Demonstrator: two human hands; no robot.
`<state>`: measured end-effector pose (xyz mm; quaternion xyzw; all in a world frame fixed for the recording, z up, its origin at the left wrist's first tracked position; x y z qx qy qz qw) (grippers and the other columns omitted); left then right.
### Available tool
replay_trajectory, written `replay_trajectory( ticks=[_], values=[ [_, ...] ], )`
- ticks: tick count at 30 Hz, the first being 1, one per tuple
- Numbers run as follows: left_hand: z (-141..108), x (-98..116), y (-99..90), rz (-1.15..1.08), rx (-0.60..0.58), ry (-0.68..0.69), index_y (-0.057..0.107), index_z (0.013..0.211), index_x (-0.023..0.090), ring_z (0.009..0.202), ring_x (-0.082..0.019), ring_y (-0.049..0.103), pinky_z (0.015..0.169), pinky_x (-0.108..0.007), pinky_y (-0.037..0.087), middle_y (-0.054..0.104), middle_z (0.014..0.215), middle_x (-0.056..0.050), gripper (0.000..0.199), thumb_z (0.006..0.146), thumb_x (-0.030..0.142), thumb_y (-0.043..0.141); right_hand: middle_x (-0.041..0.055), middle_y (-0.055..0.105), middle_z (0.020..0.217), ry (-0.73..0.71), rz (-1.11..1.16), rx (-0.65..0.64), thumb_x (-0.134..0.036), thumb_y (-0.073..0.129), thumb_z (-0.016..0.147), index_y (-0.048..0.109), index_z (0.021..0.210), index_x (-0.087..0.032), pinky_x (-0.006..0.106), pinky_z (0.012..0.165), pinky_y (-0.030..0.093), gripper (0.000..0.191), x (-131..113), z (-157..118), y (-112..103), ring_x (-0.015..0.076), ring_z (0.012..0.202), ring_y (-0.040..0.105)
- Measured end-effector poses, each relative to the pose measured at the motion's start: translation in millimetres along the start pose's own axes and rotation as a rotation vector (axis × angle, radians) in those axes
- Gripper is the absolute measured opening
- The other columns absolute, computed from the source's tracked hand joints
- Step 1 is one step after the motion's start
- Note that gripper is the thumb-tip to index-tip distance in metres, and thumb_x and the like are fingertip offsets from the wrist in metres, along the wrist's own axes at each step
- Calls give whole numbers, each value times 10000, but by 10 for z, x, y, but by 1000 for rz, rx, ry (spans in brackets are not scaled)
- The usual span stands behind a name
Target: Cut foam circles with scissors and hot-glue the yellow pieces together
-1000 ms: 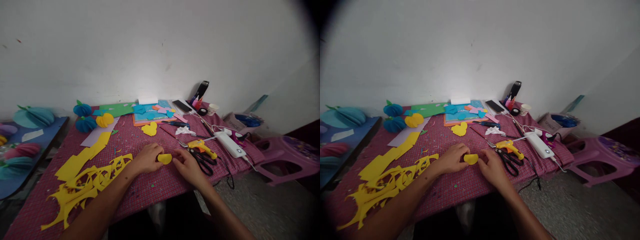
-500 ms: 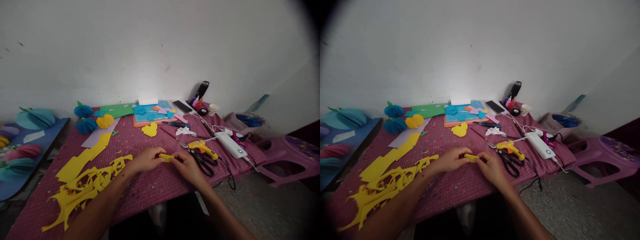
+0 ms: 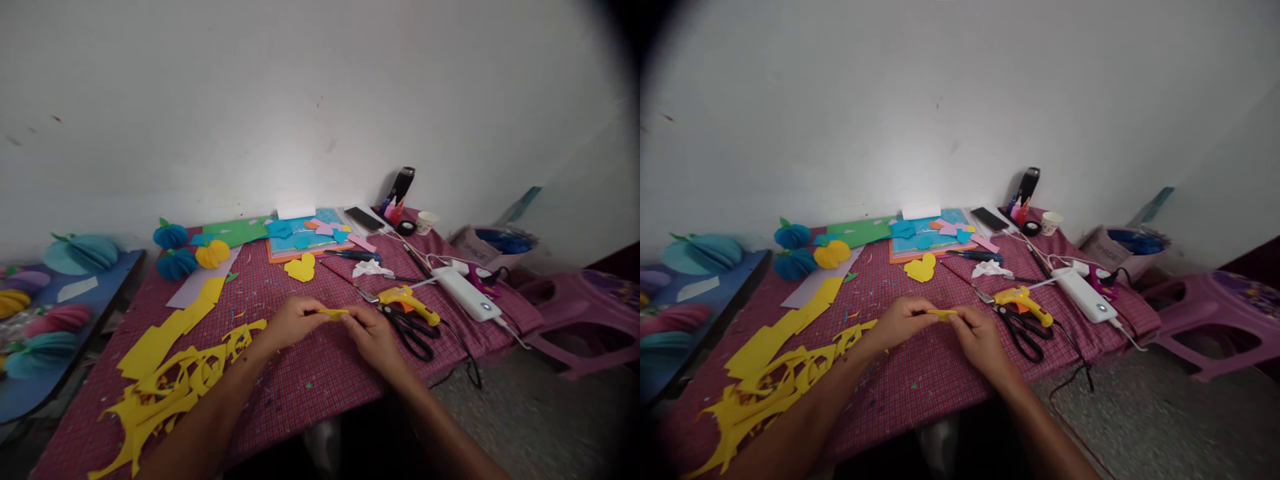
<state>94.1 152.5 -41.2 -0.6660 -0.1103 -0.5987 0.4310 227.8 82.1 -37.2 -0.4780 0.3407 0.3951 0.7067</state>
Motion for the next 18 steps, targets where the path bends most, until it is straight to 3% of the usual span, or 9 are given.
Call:
replay_trajectory(
  ticks=[8, 13, 18],
  values=[
    [0, 30, -18, -30, -1, 15, 746, 997, 189, 793, -160, 625, 718, -251, 451, 731, 905, -29, 272, 887, 381, 587, 13, 690, 777, -12, 4, -18, -312, 533, 950, 713, 864, -230, 281, 657, 454, 216, 21, 38, 33, 193, 704, 613],
    [-4, 41, -17, -18, -2, 28, 750, 930, 166, 784, -163, 635, 722, -256, 461, 732, 865, -43, 291, 912, 377, 550, 17, 688, 773, 31, 33, -15, -341, 538, 949, 702, 851, -218, 276, 638, 457, 228, 103, 17, 60, 195, 713, 626],
    [-6, 55, -18, -51, 11, 27, 749, 939, 171, 782, -161, 639, 711, -250, 463, 734, 865, -38, 281, 911, 373, 555, 24, 710, 831, 17, 72, -15, -327, 555, 933, 705, 891, -222, 296, 720, 490, 188, 56, 21, 48, 203, 771, 645]
  ],
)
Point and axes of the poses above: each hand's wrist, its own z-axis towards the middle knuckle, its own y-axis out of the palm, x = y × z, the point moved 9 cm from there along z, towards the middle knuckle
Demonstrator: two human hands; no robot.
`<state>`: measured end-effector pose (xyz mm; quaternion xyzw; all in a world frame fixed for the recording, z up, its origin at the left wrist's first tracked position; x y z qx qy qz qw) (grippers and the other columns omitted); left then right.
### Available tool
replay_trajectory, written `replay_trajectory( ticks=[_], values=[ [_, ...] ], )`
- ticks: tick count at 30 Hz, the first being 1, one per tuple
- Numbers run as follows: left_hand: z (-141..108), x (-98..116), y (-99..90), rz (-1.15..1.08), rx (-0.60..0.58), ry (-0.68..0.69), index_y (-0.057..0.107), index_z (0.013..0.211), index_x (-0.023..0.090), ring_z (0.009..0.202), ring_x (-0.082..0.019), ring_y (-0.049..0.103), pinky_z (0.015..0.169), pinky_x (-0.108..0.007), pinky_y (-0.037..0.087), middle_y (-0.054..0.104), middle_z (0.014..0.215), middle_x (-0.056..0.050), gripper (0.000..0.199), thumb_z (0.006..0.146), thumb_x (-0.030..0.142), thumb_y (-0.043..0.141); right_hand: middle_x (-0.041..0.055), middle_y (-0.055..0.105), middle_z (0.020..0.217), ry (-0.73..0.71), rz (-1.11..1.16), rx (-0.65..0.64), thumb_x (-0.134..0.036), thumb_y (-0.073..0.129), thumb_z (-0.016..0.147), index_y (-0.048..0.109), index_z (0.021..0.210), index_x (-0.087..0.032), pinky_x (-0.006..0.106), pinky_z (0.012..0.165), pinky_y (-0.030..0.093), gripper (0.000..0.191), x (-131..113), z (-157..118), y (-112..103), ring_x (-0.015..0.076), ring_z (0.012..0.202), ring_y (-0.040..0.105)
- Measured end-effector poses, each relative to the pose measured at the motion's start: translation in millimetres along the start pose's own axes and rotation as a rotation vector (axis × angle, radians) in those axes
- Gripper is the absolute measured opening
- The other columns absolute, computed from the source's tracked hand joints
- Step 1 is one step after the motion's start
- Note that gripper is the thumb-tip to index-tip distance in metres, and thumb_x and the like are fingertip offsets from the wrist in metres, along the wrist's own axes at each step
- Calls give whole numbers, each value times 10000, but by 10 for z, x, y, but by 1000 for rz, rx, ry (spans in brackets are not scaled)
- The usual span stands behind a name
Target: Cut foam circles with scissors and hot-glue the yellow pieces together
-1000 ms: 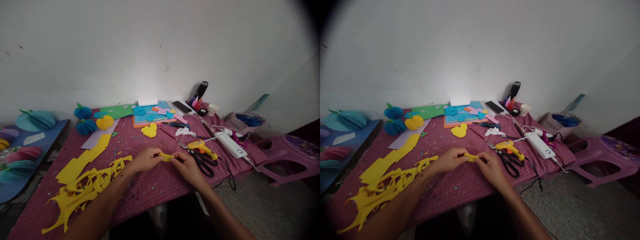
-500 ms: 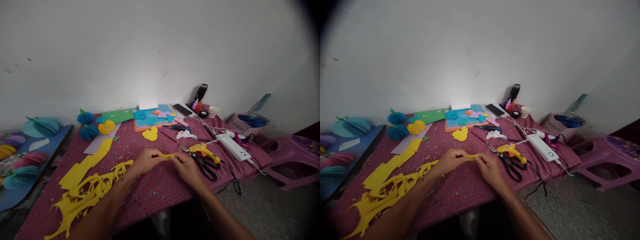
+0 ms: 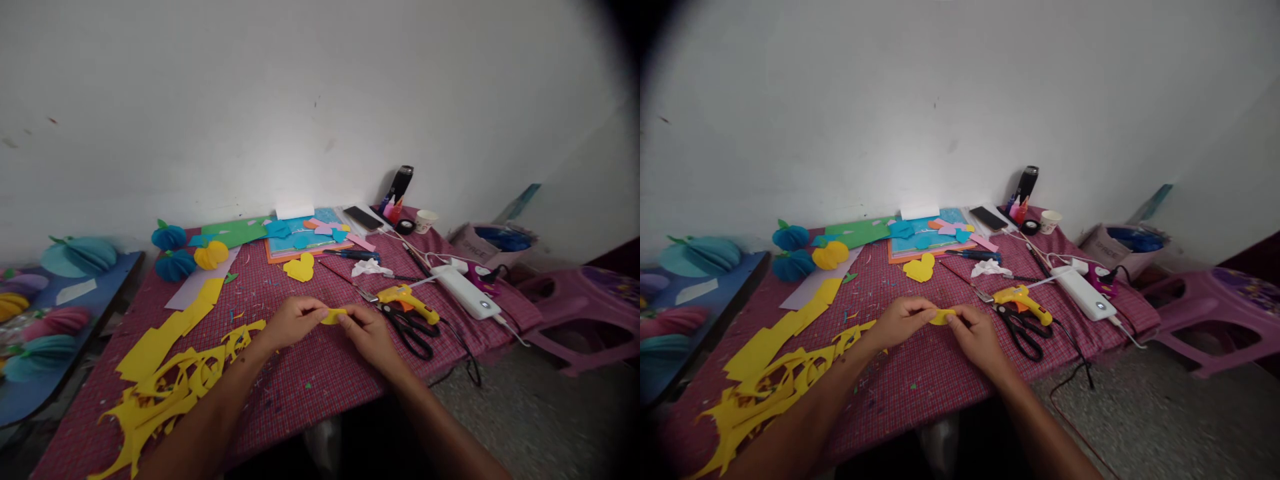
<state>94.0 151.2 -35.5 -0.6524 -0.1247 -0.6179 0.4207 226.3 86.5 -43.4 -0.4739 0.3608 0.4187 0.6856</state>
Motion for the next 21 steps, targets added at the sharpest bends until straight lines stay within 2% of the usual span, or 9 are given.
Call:
replay_trajectory(
  ticks=[3, 6, 12, 17, 21],
  values=[
    [3, 23, 0, 9, 9, 8, 754, 916, 177, 797, -164, 647, 728, -255, 472, 738, 867, -38, 265, 907, 358, 560, 35, 728, 882, 1, 41, -2, -341, 566, 924, 714, 915, -228, 309, 764, 505, 187, -33, 20, 4, 212, 816, 660],
    [6, 22, 7, 6, 12, 4, 761, 914, 182, 799, -167, 655, 737, -262, 480, 745, 872, -40, 250, 894, 353, 579, 38, 727, 832, 0, 31, 7, -348, 559, 929, 725, 859, -224, 312, 747, 506, 218, -30, 45, 12, 213, 783, 661],
    [10, -115, 8, -70, 30, -72, 767, 909, 173, 801, -174, 660, 740, -269, 481, 752, 871, -46, 228, 864, 346, 625, 23, 711, 788, 5, 50, 1, -332, 560, 929, 724, 825, -214, 295, 705, 486, 227, -14, 73, 24, 191, 733, 637],
    [10, -239, 1, -264, 77, -152, 735, 1009, 159, 795, -159, 638, 735, -272, 474, 734, 915, -52, 275, 817, 348, 684, -29, 556, 561, 182, 124, -4, -407, 585, 892, 693, 751, -194, 245, 493, 365, 277, 103, 115, 27, 133, 499, 475],
    [12, -300, -5, -458, 126, -204, 719, 1038, 154, 805, -154, 642, 764, -288, 486, 729, 954, -61, 326, 774, 346, 724, -58, 457, 485, 306, 290, -24, -445, 608, 856, 700, 792, -193, 234, 418, 246, 276, 220, 148, 100, 109, 419, 369]
  ],
)
Point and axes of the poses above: each hand's wrist, its own z-axis towards the middle knuckle, its own y-axis out of the palm, x = y × z, the point moved 9 cm from there along z, towards the middle knuckle
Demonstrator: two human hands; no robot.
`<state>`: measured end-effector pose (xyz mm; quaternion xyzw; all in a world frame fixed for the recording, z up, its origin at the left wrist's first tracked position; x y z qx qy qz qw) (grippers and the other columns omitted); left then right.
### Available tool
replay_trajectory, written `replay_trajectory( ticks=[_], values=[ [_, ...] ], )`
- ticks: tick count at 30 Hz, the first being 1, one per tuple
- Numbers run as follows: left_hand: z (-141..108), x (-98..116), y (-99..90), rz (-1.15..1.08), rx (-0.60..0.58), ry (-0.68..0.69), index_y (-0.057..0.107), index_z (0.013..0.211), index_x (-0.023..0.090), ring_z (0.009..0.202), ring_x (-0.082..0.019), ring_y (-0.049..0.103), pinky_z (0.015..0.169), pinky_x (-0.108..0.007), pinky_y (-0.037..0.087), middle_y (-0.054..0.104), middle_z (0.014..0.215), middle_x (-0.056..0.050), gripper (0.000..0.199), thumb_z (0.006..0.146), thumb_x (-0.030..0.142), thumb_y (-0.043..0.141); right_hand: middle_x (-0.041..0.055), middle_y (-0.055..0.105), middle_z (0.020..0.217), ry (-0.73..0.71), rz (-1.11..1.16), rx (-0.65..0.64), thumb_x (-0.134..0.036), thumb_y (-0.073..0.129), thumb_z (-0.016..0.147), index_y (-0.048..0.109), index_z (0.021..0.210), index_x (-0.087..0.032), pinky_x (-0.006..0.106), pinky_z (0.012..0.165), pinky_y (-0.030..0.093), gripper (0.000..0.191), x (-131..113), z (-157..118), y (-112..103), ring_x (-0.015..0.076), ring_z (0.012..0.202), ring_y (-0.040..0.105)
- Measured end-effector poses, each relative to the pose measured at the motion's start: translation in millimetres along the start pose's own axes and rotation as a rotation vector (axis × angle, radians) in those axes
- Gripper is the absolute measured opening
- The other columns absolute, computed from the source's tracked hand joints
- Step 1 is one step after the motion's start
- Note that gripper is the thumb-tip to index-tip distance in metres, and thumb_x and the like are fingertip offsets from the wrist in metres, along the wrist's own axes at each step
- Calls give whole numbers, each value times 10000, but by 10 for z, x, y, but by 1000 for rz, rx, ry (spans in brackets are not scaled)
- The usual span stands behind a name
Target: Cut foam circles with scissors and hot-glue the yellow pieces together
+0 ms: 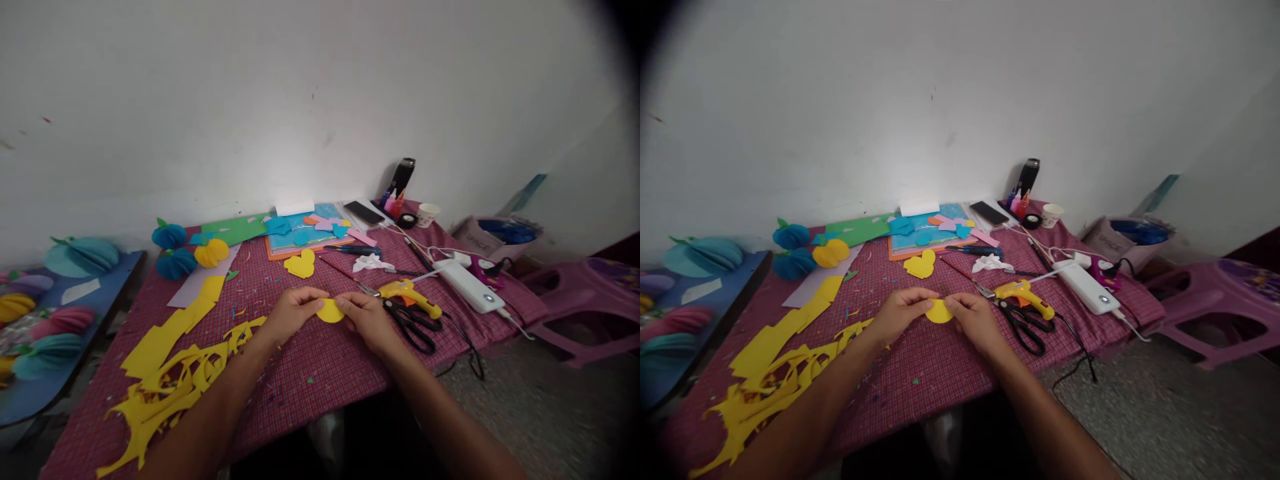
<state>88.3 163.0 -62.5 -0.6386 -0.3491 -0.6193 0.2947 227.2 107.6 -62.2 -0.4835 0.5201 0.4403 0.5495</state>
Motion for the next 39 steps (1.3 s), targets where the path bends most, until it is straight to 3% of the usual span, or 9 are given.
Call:
replay_trajectory(
  ticks=[5, 11, 14, 20, 24, 29, 32, 35, 39],
  values=[
    [2, -107, -30, -108, 37, -90, 728, 953, 147, 614, -96, 579, 590, -228, 439, 704, 801, -30, 292, 718, 315, 766, -59, 512, 529, 95, 212, -26, -400, 692, 776, 718, 889, -209, 225, 383, 198, 224, 124, 36, 64, 88, 380, 335],
    [-12, -164, -67, -158, 87, -172, 711, 890, 131, 516, -78, 543, 509, -214, 421, 675, 713, -18, 287, 681, 313, 784, -56, 531, 527, 69, 228, -47, -392, 676, 809, 716, 906, -191, 208, 372, 192, 227, 132, -2, 66, 71, 363, 354],
    [-15, -189, -96, -190, 108, -216, 698, 864, 122, 486, -78, 539, 473, -207, 402, 665, 683, -21, 289, 667, 316, 784, -34, 594, 605, 28, 237, -89, -388, 672, 819, 711, 1012, -189, 206, 394, 247, 280, 80, -60, 74, 78, 410, 408],
    [-11, -227, -95, -270, 96, -260, 691, 842, 116, 489, -84, 551, 456, -203, 398, 660, 668, -30, 289, 647, 302, 797, 0, 680, 863, -16, 284, -142, -264, 753, 727, 681, 1134, -233, 225, 538, 431, 414, 26, -138, 118, 107, 600, 546],
    [-23, -241, -79, -285, 87, -298, 686, 821, 114, 486, -86, 550, 456, -204, 405, 650, 652, -26, 290, 630, 295, 808, 3, 706, 915, -74, 231, -112, -264, 744, 745, 674, 1155, -254, 228, 544, 447, 416, 32, -124, 108, 118, 626, 566],
    [-34, -248, -41, -271, 39, -304, 679, 867, 117, 452, -72, 525, 459, -202, 393, 653, 655, -20, 304, 652, 291, 806, 19, 743, 935, -212, 10, -14, -275, 680, 824, 748, 1012, -254, 303, 730, 516, 201, -33, -134, 43, 186, 797, 657],
    [-20, -216, -41, -268, 38, -243, 674, 910, 130, 504, -70, 547, 486, -197, 398, 673, 745, -23, 327, 657, 285, 810, 24, 749, 1001, -253, -6, 11, -232, 651, 824, 748, 1001, -256, 325, 842, 505, 202, -87, -155, 24, 204, 919, 669],
    [0, -179, -92, -184, 82, -170, 671, 939, 143, 579, -81, 572, 525, -201, 410, 679, 819, -23, 326, 681, 298, 797, 16, 727, 915, -191, 73, 6, -224, 641, 796, 699, 1098, -239, 276, 676, 500, 308, -66, -157, 2, 168, 753, 648],
    [20, -60, -71, -5, 36, -47, 672, 1005, 154, 675, -102, 597, 617, -220, 433, 687, 852, -21, 305, 751, 308, 743, -41, 596, 618, -95, 117, -35, -332, 599, 857, 633, 1184, -193, 232, 473, 362, 357, -4, -139, 16, 123, 503, 503]
  ],
)
Point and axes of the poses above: each hand's wrist, its own z-axis towards the middle knuckle, its own y-axis out of the palm, x = y × z, the point moved 9 cm from there along z, towards the middle knuckle
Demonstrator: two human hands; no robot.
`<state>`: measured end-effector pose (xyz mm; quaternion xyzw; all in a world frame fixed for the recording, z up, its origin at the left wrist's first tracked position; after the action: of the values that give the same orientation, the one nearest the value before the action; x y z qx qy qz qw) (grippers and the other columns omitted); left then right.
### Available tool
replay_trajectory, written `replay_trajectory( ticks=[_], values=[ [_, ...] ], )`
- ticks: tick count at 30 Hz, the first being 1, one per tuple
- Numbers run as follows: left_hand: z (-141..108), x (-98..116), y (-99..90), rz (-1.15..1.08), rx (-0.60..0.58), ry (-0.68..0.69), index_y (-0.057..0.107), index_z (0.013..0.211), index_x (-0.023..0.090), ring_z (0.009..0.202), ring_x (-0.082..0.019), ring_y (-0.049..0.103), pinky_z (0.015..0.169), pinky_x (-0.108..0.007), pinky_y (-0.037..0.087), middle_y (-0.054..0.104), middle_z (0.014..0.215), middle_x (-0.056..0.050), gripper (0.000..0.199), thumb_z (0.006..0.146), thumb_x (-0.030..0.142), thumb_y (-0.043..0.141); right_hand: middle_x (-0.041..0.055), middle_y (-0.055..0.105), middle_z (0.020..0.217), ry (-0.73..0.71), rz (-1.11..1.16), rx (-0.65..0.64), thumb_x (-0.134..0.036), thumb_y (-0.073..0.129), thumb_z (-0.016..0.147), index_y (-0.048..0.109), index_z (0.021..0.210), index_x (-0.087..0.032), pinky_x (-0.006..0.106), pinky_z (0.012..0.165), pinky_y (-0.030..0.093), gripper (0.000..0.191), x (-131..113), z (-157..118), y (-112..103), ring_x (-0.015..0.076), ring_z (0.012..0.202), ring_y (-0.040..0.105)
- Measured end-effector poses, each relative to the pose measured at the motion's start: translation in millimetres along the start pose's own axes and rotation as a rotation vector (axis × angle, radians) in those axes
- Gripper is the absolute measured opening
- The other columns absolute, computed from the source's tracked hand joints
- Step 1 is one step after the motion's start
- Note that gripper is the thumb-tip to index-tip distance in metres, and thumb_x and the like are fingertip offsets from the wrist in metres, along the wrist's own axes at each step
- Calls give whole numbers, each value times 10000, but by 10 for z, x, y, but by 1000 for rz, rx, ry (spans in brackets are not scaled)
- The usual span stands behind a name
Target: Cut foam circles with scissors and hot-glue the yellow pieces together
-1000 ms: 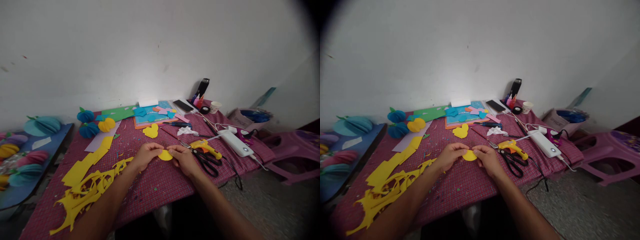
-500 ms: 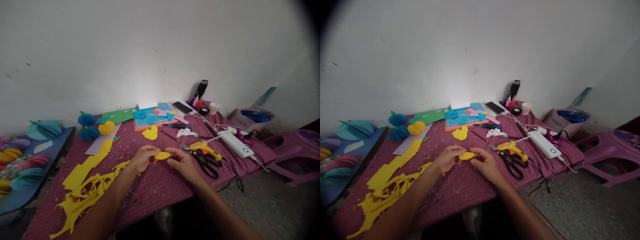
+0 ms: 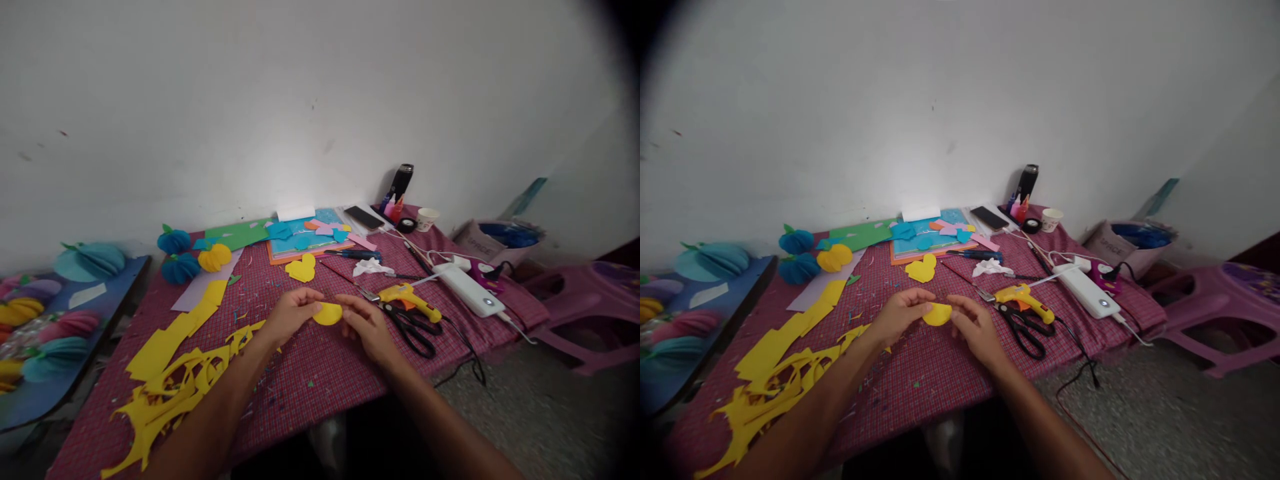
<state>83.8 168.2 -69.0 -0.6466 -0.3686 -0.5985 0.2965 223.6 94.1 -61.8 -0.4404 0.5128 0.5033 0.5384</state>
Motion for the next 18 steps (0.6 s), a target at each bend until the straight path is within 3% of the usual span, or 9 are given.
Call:
replay_trajectory(
  ticks=[6, 10, 15, 18],
  values=[
    [-36, 174, 91, 216, -71, 133, 672, 1067, 155, 774, -131, 614, 705, -250, 457, 701, 924, -40, 265, 840, 286, 632, -73, 497, 523, 84, -95, -7, -381, 655, 817, 600, 779, -199, 228, 439, 296, 194, 104, 30, 45, 101, 432, 417],
    [-30, 98, 126, 178, -108, 96, 648, 1113, 152, 723, -125, 609, 676, -252, 462, 696, 930, -47, 324, 843, 330, 635, -68, 494, 523, 40, -146, 48, -380, 636, 832, 600, 751, -198, 228, 445, 305, 203, 90, 38, -9, 110, 447, 419],
    [-38, 53, 130, 299, -105, 74, 656, 821, 131, 627, -111, 540, 586, -226, 398, 622, 709, 0, 208, 819, 338, 657, -30, 580, 655, -84, -212, 80, -339, 631, 855, 645, 807, -195, 239, 539, 397, 152, -6, 19, -49, 137, 579, 520],
    [-67, 154, 133, 397, -76, 138, 659, 793, 142, 622, -103, 503, 563, -216, 363, 596, 701, 17, 150, 810, 291, 658, 8, 662, 795, -193, -304, 55, -301, 646, 860, 686, 847, -207, 272, 678, 463, 103, -115, -2, -4, 175, 738, 599]
  ],
)
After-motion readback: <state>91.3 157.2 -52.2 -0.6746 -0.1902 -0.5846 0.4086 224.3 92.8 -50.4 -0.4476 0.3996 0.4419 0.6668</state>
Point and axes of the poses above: each hand's wrist, its own z-axis towards the middle knuckle, its own y-axis out of the palm, x = y × z, the point moved 9 cm from there along z, towards the middle knuckle
